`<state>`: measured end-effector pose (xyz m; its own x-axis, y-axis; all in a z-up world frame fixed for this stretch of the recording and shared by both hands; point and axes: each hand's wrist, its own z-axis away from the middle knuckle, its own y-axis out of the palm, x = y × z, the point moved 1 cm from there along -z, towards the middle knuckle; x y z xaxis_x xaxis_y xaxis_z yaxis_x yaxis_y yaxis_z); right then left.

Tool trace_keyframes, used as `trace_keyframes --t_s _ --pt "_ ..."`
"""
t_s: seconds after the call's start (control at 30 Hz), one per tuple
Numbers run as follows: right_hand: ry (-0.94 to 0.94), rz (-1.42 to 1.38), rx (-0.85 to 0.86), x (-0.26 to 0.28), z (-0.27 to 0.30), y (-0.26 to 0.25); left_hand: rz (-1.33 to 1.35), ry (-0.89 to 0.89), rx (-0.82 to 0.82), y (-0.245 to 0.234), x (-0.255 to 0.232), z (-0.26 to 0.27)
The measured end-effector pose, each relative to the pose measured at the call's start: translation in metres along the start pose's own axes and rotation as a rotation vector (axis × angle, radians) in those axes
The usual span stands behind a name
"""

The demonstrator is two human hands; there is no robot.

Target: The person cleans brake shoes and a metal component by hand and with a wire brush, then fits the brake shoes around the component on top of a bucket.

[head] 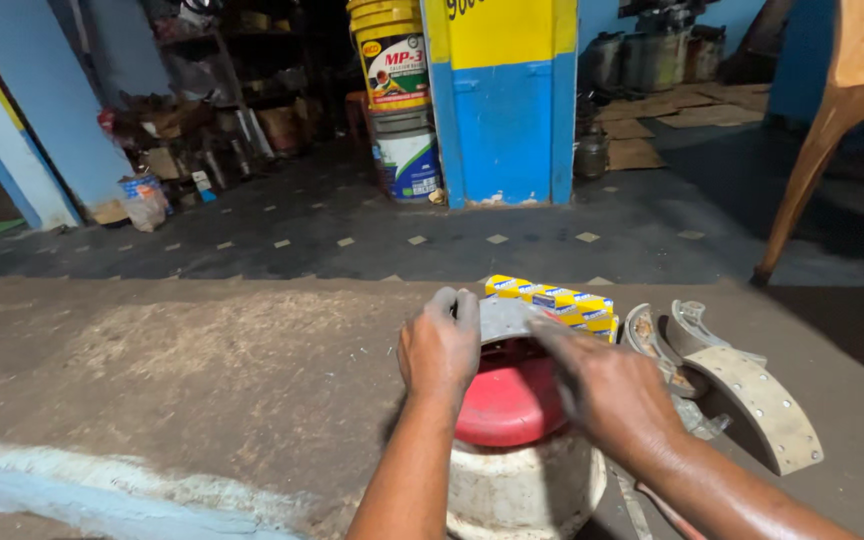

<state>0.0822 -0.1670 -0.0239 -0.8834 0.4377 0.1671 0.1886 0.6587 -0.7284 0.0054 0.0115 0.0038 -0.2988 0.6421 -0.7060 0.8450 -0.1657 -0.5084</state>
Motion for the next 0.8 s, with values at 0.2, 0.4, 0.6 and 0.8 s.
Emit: trace_keyframes --t_s 0.2,0.4,0.6,0.8 --pt "-0.099 -0.041 -0.081 0.007 -0.001 -0.001 0.006 -0.002 -0.016 -0.001 0.000 0.001" --pt "0.132 -0.175 0.099 -0.023 -0.024 0.001 0.009 0.021 -0.029 -0.003 -0.001 0.006" --pt "-0.008 -0.105 0.061 -0.001 -0.020 0.001 0.017 0.058 -0.034 0.000 0.001 0.008" --pt "0.214 -0.367 0.134 -0.036 -0.044 0.013 0.027 0.066 -0.064 -0.002 -0.001 0.008"
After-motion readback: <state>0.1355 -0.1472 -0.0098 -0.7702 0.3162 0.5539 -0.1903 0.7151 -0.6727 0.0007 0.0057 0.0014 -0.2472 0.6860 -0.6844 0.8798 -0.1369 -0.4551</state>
